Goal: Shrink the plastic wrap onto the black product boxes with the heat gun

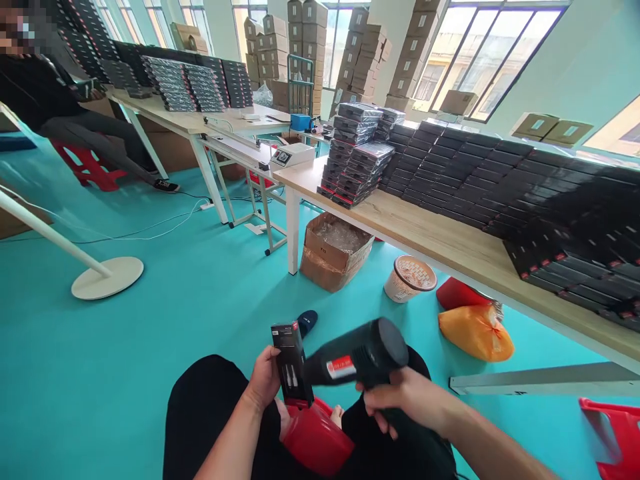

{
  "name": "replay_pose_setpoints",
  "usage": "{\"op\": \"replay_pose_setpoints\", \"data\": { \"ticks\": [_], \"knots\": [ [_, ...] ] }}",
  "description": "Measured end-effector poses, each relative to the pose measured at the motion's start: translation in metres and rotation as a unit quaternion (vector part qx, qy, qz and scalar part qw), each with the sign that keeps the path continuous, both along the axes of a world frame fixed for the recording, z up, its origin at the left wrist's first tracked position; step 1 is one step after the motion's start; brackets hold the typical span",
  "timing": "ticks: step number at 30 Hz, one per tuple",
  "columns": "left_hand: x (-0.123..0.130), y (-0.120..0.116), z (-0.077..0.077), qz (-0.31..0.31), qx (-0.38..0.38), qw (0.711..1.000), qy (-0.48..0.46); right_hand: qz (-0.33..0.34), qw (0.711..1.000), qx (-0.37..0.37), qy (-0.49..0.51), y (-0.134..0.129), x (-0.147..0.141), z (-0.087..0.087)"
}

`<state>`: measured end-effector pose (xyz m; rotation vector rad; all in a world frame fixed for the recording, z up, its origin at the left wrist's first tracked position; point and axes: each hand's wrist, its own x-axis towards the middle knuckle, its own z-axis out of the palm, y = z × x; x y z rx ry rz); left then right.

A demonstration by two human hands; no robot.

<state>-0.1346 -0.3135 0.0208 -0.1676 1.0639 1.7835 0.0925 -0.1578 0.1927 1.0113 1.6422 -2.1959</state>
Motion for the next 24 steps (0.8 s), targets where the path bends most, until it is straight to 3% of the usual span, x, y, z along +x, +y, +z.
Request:
{"op": "replay_pose_setpoints", "data": {
  "ticks": [1,4,9,11,15,24],
  "knots": [
    [-0.001,0.000,-0.001,0.011,0.003,1.000,0.019,0.021,0.999,-0.004,-0.023,-0.006,0.010,-0.005],
    [-0.005,0.001,-0.007,0.047,-0.019,0.990,0.135,0.001,0.999,-0.012,-0.051,-0.016,0.037,-0.022],
    [-0.009,0.003,-0.022,0.028,-0.097,0.912,0.397,-0.226,0.973,-0.053,0.002,-0.009,0.054,-0.036],
    [-0.009,0.004,-0.028,0.022,-0.114,0.879,0.463,-0.268,0.960,-0.081,0.027,-0.001,0.053,-0.031],
    [-0.007,0.005,-0.031,-0.001,-0.114,0.843,0.525,-0.259,0.957,-0.112,0.058,0.014,0.049,-0.018],
    [-0.003,0.001,-0.031,-0.023,-0.124,0.824,0.553,-0.214,0.974,-0.068,0.036,0.019,0.037,-0.010]
  ]
}}
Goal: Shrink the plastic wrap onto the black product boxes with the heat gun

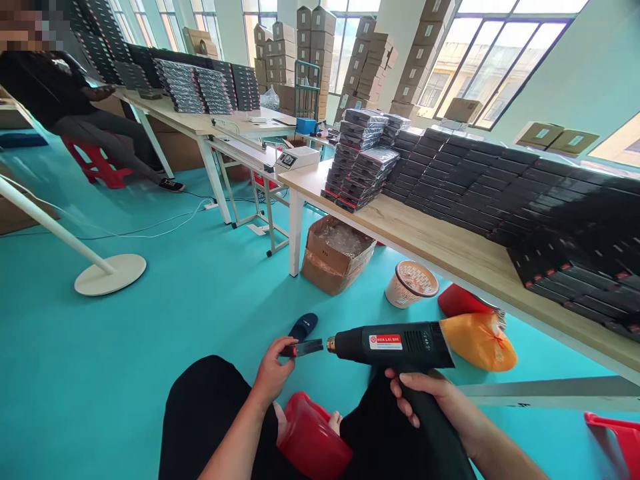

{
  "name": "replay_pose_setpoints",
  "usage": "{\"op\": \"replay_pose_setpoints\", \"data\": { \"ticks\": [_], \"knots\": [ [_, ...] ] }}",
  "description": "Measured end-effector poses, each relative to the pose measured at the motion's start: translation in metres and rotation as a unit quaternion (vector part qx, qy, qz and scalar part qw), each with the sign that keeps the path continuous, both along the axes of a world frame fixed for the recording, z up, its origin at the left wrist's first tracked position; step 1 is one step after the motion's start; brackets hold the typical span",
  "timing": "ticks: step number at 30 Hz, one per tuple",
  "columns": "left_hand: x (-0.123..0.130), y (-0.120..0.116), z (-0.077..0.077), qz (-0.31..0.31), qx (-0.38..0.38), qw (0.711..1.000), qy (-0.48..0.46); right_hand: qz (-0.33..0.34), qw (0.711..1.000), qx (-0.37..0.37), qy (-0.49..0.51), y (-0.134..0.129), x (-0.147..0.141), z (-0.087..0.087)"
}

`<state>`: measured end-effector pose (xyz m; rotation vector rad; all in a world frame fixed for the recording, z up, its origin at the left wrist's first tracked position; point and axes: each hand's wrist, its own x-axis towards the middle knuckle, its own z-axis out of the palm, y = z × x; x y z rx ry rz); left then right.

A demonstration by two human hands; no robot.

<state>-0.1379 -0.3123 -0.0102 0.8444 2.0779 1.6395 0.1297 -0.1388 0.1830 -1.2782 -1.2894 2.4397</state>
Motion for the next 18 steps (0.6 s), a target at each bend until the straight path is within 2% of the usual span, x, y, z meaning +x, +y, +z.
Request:
{"op": "replay_pose_setpoints", "data": {
  "ticks": [2,5,10,14,15,18],
  "knots": [
    [-0.001,0.000,-0.005,-0.001,-0.009,1.000,0.014,0.033,0.999,0.013,-0.003,-0.009,-0.010,0.005],
    [-0.004,0.000,-0.012,0.009,-0.031,0.999,0.043,0.118,0.992,0.034,0.009,-0.023,-0.031,0.012],
    [-0.007,-0.002,-0.014,0.035,-0.045,0.993,0.106,0.103,0.988,0.114,-0.011,-0.031,-0.056,0.021],
    [-0.008,-0.003,-0.013,0.054,-0.048,0.991,0.115,0.184,0.978,0.101,-0.017,-0.031,-0.060,0.022],
    [-0.009,-0.002,-0.013,0.058,-0.048,0.990,0.117,0.181,0.978,0.104,-0.013,-0.031,-0.061,0.022],
    [-0.010,-0.002,-0.013,0.056,-0.049,0.990,0.117,0.117,0.984,0.133,-0.023,-0.030,-0.062,0.020]
  ]
}}
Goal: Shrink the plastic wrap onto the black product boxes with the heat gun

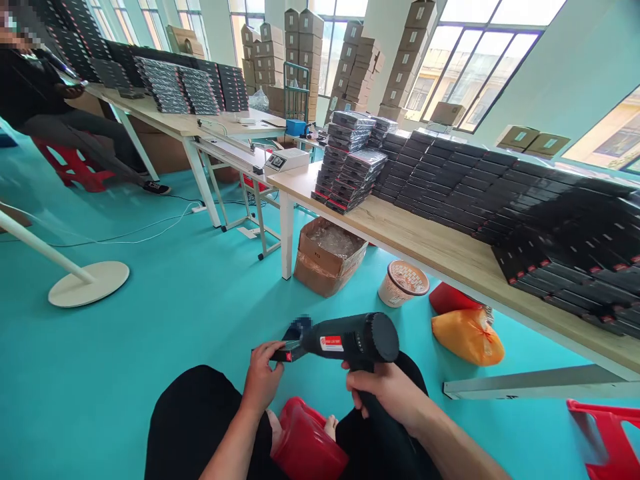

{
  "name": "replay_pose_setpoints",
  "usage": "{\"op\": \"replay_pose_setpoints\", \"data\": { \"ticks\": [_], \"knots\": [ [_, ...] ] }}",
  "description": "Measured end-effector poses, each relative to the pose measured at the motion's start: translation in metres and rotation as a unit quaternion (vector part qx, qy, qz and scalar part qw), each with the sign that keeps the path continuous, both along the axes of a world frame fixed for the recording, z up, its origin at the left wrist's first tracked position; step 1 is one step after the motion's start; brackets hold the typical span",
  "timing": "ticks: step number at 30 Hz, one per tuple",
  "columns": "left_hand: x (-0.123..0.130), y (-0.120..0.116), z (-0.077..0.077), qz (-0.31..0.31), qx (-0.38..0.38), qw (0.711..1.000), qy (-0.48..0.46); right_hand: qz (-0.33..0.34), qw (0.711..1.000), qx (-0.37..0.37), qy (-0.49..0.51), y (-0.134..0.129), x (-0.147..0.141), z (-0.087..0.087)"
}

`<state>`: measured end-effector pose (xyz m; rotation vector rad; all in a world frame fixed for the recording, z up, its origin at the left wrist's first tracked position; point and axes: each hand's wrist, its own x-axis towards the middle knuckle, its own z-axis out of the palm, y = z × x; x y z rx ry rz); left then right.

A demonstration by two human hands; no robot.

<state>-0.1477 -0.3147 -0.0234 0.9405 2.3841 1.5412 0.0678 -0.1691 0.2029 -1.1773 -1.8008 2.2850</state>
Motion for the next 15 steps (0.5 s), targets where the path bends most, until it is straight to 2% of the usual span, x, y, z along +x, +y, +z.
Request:
{"op": "replay_pose_setpoints", "data": {
  "ticks": [2,5,10,13,15],
  "knots": [
    [-0.001,0.000,-0.001,-0.007,0.002,1.000,-0.011,0.000,1.000,-0.013,-0.010,0.000,0.000,-0.001],
    [-0.002,0.001,-0.002,-0.004,0.007,1.000,-0.030,0.045,0.998,-0.046,0.016,0.001,0.002,-0.004],
    [0.000,0.002,0.002,-0.014,0.017,0.997,-0.070,-0.062,0.998,0.015,-0.014,0.014,0.011,-0.013],
    [0.001,0.002,0.006,-0.009,0.024,0.996,-0.091,-0.025,0.999,-0.035,-0.005,0.019,0.018,-0.016],
    [0.002,0.003,0.008,-0.004,0.024,0.994,-0.103,-0.023,0.999,-0.045,0.007,0.018,0.021,-0.018]
  ]
}}
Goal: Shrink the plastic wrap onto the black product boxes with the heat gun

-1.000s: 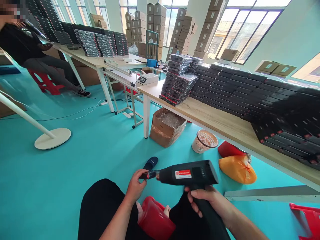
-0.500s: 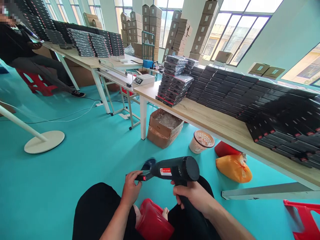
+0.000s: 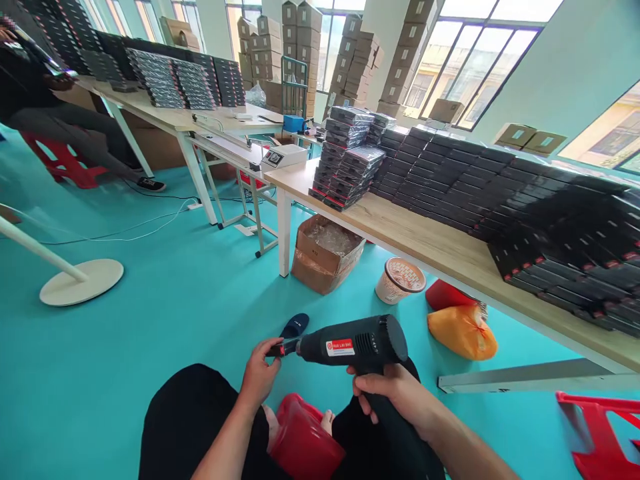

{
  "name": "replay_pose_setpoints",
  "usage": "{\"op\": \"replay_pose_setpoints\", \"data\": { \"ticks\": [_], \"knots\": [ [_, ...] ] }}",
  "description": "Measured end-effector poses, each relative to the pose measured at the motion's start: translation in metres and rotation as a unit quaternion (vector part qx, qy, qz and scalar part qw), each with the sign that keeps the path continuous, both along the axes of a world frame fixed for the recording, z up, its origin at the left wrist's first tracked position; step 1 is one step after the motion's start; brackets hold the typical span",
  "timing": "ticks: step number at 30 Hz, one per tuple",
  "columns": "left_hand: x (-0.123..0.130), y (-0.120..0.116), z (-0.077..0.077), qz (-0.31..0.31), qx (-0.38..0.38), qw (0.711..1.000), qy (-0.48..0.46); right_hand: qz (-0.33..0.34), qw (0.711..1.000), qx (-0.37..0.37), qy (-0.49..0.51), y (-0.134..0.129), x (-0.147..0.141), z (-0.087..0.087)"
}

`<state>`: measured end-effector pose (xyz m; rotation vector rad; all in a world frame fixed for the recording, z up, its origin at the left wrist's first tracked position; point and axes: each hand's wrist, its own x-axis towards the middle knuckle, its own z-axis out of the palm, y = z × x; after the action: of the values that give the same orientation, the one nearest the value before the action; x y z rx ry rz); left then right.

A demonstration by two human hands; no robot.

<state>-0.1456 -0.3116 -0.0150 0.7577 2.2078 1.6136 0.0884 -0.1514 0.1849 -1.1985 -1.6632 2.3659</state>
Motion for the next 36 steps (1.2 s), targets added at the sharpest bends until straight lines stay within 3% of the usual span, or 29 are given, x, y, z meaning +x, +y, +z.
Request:
{"op": "replay_pose_setpoints", "data": {
  "ticks": [3,7,10,15,20,24,29,33,36],
  "knots": [
    [0.000,0.001,0.002,-0.009,0.005,1.000,-0.004,-0.043,0.999,0.026,-0.012,-0.001,0.002,-0.003],
    [0.000,0.000,0.000,-0.015,-0.003,1.000,0.015,-0.035,0.999,-0.003,0.010,0.000,0.003,-0.003],
    [-0.001,0.000,-0.004,-0.014,-0.016,0.999,0.038,-0.049,0.998,0.031,-0.015,-0.004,0.002,0.003],
    [-0.003,0.000,-0.011,-0.018,-0.020,0.996,0.087,0.039,0.999,-0.020,-0.001,-0.023,-0.012,0.010],
    [-0.006,-0.002,-0.014,-0.013,-0.025,0.996,0.087,0.006,0.998,0.056,0.003,-0.023,-0.020,0.008],
    [-0.007,-0.003,-0.013,-0.007,-0.023,0.998,0.066,0.065,0.998,0.005,0.006,-0.022,-0.019,0.011],
    [-0.005,-0.001,-0.009,-0.002,-0.028,0.998,0.058,-0.026,0.996,0.084,-0.016,-0.019,-0.016,0.008],
    [-0.005,0.000,-0.009,-0.004,-0.020,0.998,0.066,0.046,0.999,0.010,-0.004,-0.022,-0.013,0.008],
    [-0.005,0.001,-0.010,-0.001,-0.018,0.997,0.071,0.030,0.999,0.039,0.016,-0.025,-0.014,0.008]
  ]
}}
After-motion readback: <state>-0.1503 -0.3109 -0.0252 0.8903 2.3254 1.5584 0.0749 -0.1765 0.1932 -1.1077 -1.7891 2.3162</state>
